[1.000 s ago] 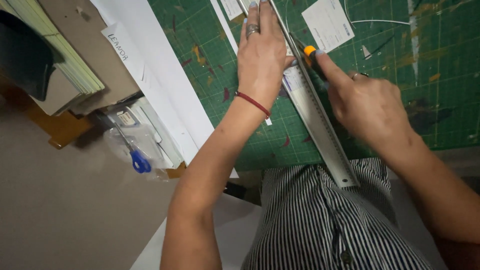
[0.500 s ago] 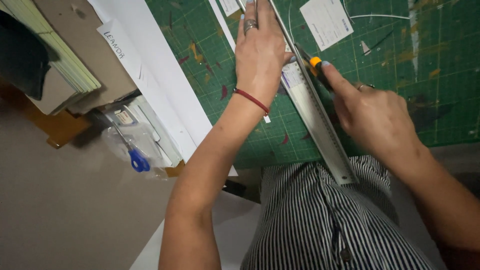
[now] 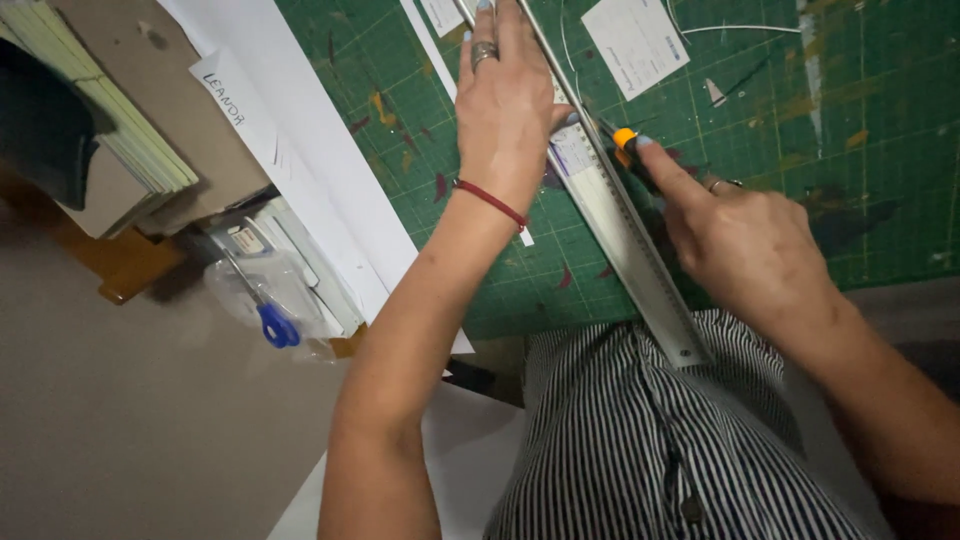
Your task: Cutting paper sheets into smaller pieces using a utility knife and a metal ruler on a cutting mat.
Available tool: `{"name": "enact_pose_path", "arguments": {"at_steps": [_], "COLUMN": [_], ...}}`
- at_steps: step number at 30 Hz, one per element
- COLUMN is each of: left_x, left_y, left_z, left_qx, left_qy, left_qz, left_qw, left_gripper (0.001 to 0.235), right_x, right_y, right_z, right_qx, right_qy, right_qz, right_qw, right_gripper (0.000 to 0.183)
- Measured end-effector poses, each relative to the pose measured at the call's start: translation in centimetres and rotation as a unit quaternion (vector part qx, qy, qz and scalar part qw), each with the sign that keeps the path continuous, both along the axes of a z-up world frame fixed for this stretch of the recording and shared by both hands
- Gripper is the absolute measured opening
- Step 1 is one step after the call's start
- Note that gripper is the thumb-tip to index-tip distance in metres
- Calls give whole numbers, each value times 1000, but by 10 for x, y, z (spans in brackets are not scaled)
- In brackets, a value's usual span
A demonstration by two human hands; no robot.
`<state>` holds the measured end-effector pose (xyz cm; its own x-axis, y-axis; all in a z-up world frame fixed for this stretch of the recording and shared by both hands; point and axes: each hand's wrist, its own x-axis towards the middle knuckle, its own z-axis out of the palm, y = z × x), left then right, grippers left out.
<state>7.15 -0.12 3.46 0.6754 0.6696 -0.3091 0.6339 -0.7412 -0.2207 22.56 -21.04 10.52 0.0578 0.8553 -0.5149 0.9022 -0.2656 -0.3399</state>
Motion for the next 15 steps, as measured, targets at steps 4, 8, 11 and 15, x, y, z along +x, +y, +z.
{"name": "enact_pose_path", "arguments": {"at_steps": [4,8,11,15], "left_x": [-2,0,-1,-1], "left_y": [0,-1,0,2], "left_z": [-3,1,0,-1], "left_qx": [13,28,28,3], "left_qy": [6,22,24,21], "left_qz": [-11,-17,-20,-15], "left_qw": [1000,999,999,1000], "left_gripper": [123,129,127,122], "right_x": [-1,-2,-2,-4], "right_y": [-3,-5,-7,-11], "right_z": [0,3,7,5], "right_qx": [14,1,-6,-26], "right_qy": [3,8,4,-7], "right_qz": [-9,-7,0,5], "right_qw": [1000,1000,1000,1000], "right_gripper": [72,72,72,75]}}
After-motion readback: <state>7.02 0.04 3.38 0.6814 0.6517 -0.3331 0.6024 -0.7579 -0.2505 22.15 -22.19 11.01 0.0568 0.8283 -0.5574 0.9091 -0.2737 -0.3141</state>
